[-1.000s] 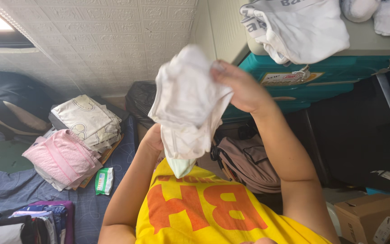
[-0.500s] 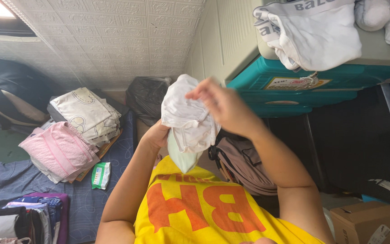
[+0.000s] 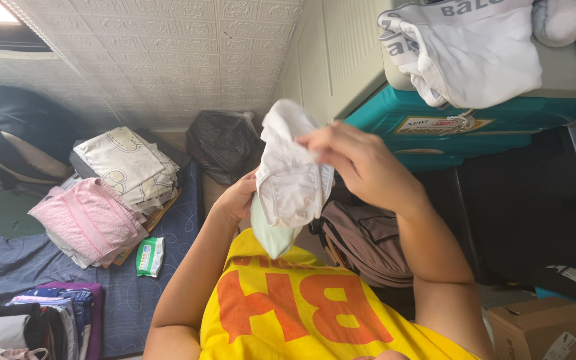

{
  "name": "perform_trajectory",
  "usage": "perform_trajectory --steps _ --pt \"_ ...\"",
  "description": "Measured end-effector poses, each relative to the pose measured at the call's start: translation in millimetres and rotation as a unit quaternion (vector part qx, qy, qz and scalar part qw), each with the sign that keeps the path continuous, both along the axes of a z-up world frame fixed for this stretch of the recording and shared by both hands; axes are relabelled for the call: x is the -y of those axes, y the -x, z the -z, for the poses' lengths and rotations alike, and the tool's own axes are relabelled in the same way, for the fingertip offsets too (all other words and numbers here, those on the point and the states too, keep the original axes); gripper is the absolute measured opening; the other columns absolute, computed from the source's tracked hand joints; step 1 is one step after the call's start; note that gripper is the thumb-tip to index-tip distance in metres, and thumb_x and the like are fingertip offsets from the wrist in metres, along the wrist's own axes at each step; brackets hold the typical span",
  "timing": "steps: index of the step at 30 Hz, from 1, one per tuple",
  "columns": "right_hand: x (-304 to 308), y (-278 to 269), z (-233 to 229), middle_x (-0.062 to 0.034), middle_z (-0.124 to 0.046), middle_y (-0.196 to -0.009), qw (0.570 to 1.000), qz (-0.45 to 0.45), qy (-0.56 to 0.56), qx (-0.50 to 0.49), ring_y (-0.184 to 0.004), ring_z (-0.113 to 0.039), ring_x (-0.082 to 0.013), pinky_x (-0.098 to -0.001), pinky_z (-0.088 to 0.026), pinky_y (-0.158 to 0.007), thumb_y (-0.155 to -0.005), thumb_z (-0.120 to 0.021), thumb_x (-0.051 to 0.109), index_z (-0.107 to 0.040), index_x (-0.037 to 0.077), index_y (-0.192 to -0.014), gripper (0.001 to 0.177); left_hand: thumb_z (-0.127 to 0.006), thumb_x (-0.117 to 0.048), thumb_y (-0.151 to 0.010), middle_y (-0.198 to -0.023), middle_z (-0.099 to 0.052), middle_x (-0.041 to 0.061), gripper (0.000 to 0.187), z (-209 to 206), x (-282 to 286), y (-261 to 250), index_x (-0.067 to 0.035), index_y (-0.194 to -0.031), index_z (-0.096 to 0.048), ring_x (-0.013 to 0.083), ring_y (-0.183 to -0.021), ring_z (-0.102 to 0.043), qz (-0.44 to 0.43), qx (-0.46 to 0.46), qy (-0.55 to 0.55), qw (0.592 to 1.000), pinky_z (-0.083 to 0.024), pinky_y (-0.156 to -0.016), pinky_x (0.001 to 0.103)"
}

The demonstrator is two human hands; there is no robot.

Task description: The person picks up clothes and backpacks from a cluttered area, places items into a larger blue suitcase, and folds small garments by hand.

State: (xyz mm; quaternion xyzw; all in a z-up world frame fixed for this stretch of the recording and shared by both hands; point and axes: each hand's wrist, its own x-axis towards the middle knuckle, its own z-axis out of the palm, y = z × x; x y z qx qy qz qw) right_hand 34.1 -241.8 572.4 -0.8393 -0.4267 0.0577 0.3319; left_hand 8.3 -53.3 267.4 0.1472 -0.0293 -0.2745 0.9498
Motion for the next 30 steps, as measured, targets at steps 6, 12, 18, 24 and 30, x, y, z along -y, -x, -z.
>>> perform_trajectory --steps 6,12,18,24,30 --pt "2 31 4 -0.0103 -0.072 -0.12 0.981 -0.178 0.07 -0.017 -0.113 -0.069 -0.0263 -0.0381 -0.055 -0.098 -0.089 -0.069 0.007 -0.069 0.005 -0.115 0.026 -0.065 -0.018 -0.098 -0.139 -0.06 0.025 0.062 -11 4 -3 0.006 -0.151 -0.043 0.0348 -0.12 -0.066 0.015 -0.044 0.014 0.999 -0.054 -0.102 0.051" --pt "-7 -1 14 -0.0176 -0.066 -0.109 0.993 0.005 0.072 0.092 -0.104 -0.062 -0.0385 -0.0435 -0.048 -0.093 -0.082 -0.081 0.02 -0.066 -0.001 -0.115 0.042 -0.073 -0.001 -0.085 -0.151 -0.052 0.015 0.088 -57 -4 16 -0.007 -0.16 -0.028 0.0251 -0.133 -0.058 0.019 0.088 -0.057 0.994 -0.049 -0.111 0.044" --pt "8 -25 -3 -0.0121 -0.07 -0.103 0.984 -0.012 0.101 -0.146 -0.096 -0.067 -0.0202 -0.0323 -0.056 -0.083 -0.083 -0.084 0.017 -0.066 0.002 -0.114 0.039 -0.075 0.006 -0.077 -0.152 -0.052 0.012 0.107 -55 -14 13 -0.012 -0.166 -0.018 0.0226 -0.136 -0.054 0.011 0.098 -0.121 0.988 -0.044 -0.112 0.04" --pt "-1 -16 -51 -0.0073 -0.074 -0.103 0.993 0.106 -0.015 0.043 -0.091 -0.072 -0.0108 -0.0271 -0.056 -0.084 -0.097 -0.08 0.005 -0.062 0.003 -0.118 0.028 -0.078 0.005 -0.075 -0.144 -0.056 0.014 0.106 -61 -16 15 -0.01 -0.165 -0.024 0.0254 -0.13 -0.057 0.005 0.068 -0.125 0.99 -0.046 -0.111 0.042" --pt "-25 -5 11 -0.0065 -0.07 -0.126 0.969 -0.022 0.042 0.242 -0.123 -0.065 -0.028 -0.0435 -0.05 -0.112 -0.085 -0.073 -0.002 -0.064 0.008 -0.118 0.036 -0.079 0.002 -0.075 -0.137 -0.062 0.014 0.09 -49 -15 15 -0.002 -0.155 -0.038 0.0253 -0.125 -0.062 0.005 0.072 -0.116 0.991 -0.05 -0.107 0.04"
